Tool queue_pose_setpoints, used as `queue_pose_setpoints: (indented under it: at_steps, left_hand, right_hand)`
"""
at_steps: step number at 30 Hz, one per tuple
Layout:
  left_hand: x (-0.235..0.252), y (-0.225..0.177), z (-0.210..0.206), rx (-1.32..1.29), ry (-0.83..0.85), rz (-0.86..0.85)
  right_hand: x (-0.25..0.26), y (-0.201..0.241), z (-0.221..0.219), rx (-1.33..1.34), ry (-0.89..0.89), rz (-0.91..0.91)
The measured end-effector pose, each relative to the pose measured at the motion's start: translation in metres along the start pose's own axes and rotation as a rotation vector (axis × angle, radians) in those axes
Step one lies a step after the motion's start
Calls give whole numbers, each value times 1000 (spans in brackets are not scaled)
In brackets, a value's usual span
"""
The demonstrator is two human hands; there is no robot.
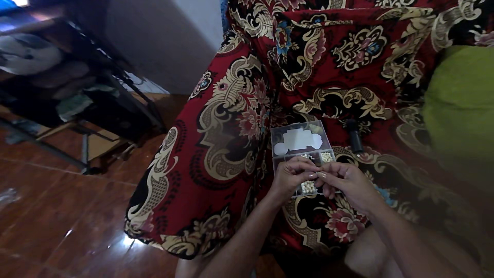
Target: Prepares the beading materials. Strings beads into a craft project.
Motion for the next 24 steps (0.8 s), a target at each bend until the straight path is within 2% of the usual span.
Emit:
queue_pose_setpoints:
  at_steps: [6, 8, 11, 15, 18, 20, 22, 24]
  left_hand:
    - [0, -3, -1, 8, 8, -60]
    - [0, -5, 0, -1, -21, -52]
    - [0, -10, 9, -24, -107, -28]
    - [-1, -14, 16, -86, -189, -33]
    - [-2, -14, 14, -116, -161, -57]
    - [-2, -14, 9, -98, -117, -55]
    - [-3, -13, 2, -35, -77, -58]
    - [-4, -13, -3, 33, -46, -72]
  right_hand:
    - [1, -3, 0, 18, 11, -3]
    - [1, -1, 2, -51, 41, 29]
    - [3, 8, 20, -332, 9, 136]
    - [6, 18, 72, -745, -139, 224]
    - [5, 18, 103, -1054, -183, 80]
    - [7, 17, 106, -1186, -180, 28]
    - [8, 18, 93, -1157, -169, 122]
    - [6, 17, 70, -960, -133, 283]
Point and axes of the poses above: each hand's wrist, its own x-axis towards the middle knuckle, its own z-axis out of the back of the hand, y = z × x, the point moved 6 cm from there along x, towards the middle knuckle, and after that the axes turned 7 degrees about z, right-handed, at the moved point
